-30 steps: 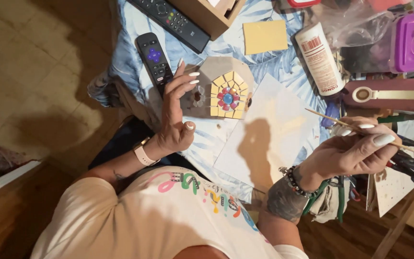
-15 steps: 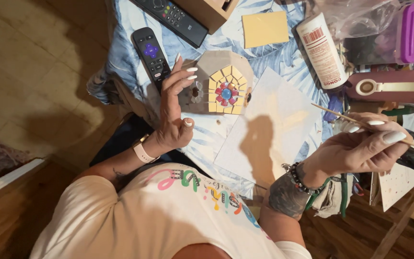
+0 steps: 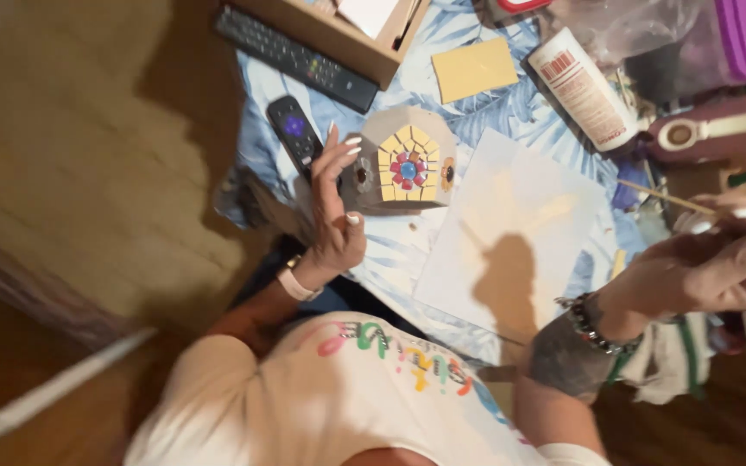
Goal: Assembling and decorating a small wooden pentagonal structure with mosaic tiles and small components
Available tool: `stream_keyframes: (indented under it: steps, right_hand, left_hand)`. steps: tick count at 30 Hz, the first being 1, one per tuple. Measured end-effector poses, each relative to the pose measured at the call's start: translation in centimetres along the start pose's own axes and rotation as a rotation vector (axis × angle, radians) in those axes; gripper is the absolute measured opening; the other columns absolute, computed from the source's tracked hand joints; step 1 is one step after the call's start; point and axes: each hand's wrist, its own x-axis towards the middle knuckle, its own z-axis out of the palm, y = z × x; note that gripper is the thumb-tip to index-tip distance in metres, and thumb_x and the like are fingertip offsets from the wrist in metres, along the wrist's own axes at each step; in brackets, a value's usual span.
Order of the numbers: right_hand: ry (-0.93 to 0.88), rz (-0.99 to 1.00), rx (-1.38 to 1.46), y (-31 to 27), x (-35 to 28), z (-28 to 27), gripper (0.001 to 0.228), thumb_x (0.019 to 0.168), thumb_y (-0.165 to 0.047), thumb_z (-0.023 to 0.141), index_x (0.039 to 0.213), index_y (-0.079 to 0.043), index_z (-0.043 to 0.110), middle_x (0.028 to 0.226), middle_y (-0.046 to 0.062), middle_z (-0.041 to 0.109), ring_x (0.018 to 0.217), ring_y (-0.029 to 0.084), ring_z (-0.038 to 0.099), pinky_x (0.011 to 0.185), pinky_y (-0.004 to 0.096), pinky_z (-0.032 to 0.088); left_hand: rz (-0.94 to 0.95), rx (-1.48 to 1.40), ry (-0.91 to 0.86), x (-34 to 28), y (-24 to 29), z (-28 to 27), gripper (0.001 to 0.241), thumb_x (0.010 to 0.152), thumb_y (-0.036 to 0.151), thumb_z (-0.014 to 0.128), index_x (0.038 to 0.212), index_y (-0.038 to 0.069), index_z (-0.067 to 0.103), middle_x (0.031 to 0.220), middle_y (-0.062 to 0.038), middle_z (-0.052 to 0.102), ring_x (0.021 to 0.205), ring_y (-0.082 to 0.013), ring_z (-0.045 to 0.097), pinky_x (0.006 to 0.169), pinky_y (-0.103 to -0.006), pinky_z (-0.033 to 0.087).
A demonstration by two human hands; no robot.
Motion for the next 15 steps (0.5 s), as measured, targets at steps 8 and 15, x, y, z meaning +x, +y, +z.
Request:
stream_keyframes:
  steps: [8,15]
  right_hand:
    - [-0.056,-0.441,-0.782,4.6,-1.8,-7.6,0.023,0.091,0.004,0.055,0.113,-0.003,0.052,0.089,0.015,0.063,0.068,0.024,0.069,0.058,0.031,0.061]
    - [-0.116,0.014,-0.129,-3.4,0.6,-2.5,0.037,0.103,-0.022,0.031,0.088,0.009,0.046,0.07,0.016,0.044,0.056,0.02,0.043,0.052,0.026,0.032]
  left_hand:
    - [0.029,0.017,0.006,-0.6,0.8,0.7,0.061,0.091,0.054,0.018,0.116,0.001,0.034,0.119,-0.015,0.036,0.128,-0.0362,0.024,0.106,-0.0477,0.027]
    - [0.029,0.023,-0.001,-1.3,1.2,1.5,0.065,0.089,0.056,0.018,0.115,-0.001,0.037,0.13,-0.022,0.029,0.127,-0.033,0.028,0.105,-0.0447,0.028]
